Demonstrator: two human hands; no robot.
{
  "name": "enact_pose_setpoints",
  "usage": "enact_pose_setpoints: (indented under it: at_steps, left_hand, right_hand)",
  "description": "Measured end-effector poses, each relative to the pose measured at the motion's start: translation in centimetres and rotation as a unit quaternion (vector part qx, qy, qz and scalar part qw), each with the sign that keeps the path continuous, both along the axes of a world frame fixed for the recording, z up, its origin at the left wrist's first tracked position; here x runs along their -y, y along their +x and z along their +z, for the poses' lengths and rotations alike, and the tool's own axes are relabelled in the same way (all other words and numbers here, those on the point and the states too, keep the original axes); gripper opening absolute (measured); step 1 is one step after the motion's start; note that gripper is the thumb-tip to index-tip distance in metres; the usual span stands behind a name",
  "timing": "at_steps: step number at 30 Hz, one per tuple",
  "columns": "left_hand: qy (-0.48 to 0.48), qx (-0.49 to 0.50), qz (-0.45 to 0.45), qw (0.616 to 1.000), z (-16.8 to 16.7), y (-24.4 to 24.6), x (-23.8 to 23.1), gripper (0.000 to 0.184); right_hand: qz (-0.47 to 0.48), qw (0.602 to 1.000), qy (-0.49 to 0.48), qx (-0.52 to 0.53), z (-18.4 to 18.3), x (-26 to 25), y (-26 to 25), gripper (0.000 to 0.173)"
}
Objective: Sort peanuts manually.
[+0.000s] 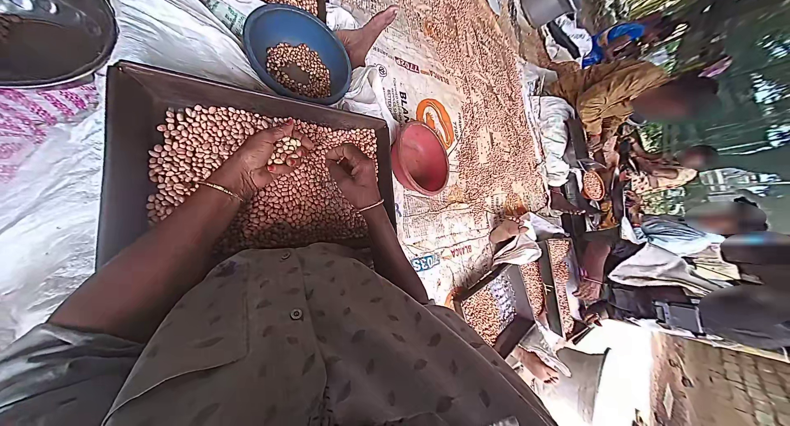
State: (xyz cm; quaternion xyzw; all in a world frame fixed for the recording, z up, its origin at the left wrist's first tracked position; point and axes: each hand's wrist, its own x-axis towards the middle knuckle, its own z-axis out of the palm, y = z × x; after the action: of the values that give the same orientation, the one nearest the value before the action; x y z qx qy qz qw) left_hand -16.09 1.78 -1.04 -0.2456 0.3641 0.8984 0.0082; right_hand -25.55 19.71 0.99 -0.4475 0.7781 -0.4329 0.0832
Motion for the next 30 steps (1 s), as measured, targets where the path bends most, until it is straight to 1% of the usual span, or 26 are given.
enact_pose_setpoints:
  at_steps: [1, 2, 3, 5, 6, 8, 10, 11, 13, 15, 20, 22, 24, 25, 27, 29, 30]
  left_hand:
    - [-0.004, 0.012, -0.001, 1.000, 0.2, 0.0, -0.4, 0.050]
    - [-0.001, 0.019, -0.003, 1.000, 0.3, -0.1, -0.7, 0.048]
    - [0.005, 0.019, -0.008, 1.000, 0.3, -0.1, -0.9, 0.047]
    - [0.017, 0.001, -0.017, 1.000, 0.1, -0.1, -0.8, 0.050]
    - [0.024, -0.004, -0.015, 1.000, -0.1, -0.1, -0.6, 0.051]
    - [0.029, -0.003, 0.005, 1.000, 0.1, 0.0, 0.0, 0.050]
    - [0.026, 0.006, 0.046, 0.999, 0.8, 0.2, 0.6, 0.049]
    - [0.033, 0.001, 0.065, 0.997, 1.0, 0.2, 1.0, 0.050]
    - [0.054, -0.022, 0.103, 0.993, 1.0, 0.4, 1.7, 0.052]
    - [0.065, -0.044, 0.133, 0.988, 0.9, 0.7, 2.2, 0.053]
    - [0.050, -0.042, 0.181, 0.981, 0.7, 0.8, 2.9, 0.053]
    - [0.044, -0.041, 0.185, 0.981, 0.8, 0.7, 2.8, 0.054]
    - [0.040, -0.045, 0.182, 0.981, 0.8, 0.8, 2.7, 0.053]
    - [0.039, -0.047, 0.183, 0.981, 0.9, 0.8, 2.7, 0.053]
    - [0.045, -0.052, 0.185, 0.980, 0.8, 0.8, 2.7, 0.053]
    - [0.053, -0.054, 0.185, 0.980, 0.8, 0.9, 2.8, 0.053]
    - [0.054, -0.052, 0.184, 0.980, 0.9, 0.9, 2.7, 0.053]
  right_hand:
    - [0.030, 0.997, -0.054, 0.048, 0.6, 0.3, 0.1, 0.016]
    - [0.052, 0.992, -0.087, 0.081, 1.1, 0.6, 0.3, 0.021]
    - [0.060, 0.989, -0.101, 0.094, 1.2, 0.9, 0.3, 0.023]
    - [0.025, 0.992, -0.099, 0.076, 0.4, 1.2, 0.2, 0.019]
    - [0.000, 0.996, -0.075, 0.053, -0.5, 1.2, -0.1, 0.015]
    - [-0.008, 0.999, 0.037, -0.006, -1.6, 0.6, -0.5, 0.014]
    - [0.004, 0.982, 0.182, -0.060, -2.1, 0.2, 0.1, 0.021]
    - [0.003, 0.970, 0.230, -0.082, -2.2, 0.2, 0.6, 0.023]
    - [-0.006, 0.955, 0.278, -0.100, -2.2, 0.6, 1.2, 0.026]
    - [-0.014, 0.951, 0.292, -0.102, -2.1, 0.9, 1.6, 0.026]
    - [-0.023, 0.954, 0.267, -0.134, -2.7, 1.1, 1.6, 0.023]
    - [-0.030, 0.955, 0.262, -0.134, -3.0, 1.2, 1.7, 0.020]
    - [-0.024, 0.964, 0.234, -0.121, -3.2, 1.0, 1.5, 0.019]
    - [-0.017, 0.974, 0.205, -0.099, -3.3, 0.8, 1.1, 0.019]
    - [-0.004, 0.993, 0.118, -0.006, -3.5, 0.3, 0.3, 0.019]
    - [0.011, 0.991, 0.067, 0.114, -3.0, -0.1, 0.0, 0.016]
    - [0.028, 0.984, 0.072, 0.163, -2.5, -0.3, -0.2, 0.015]
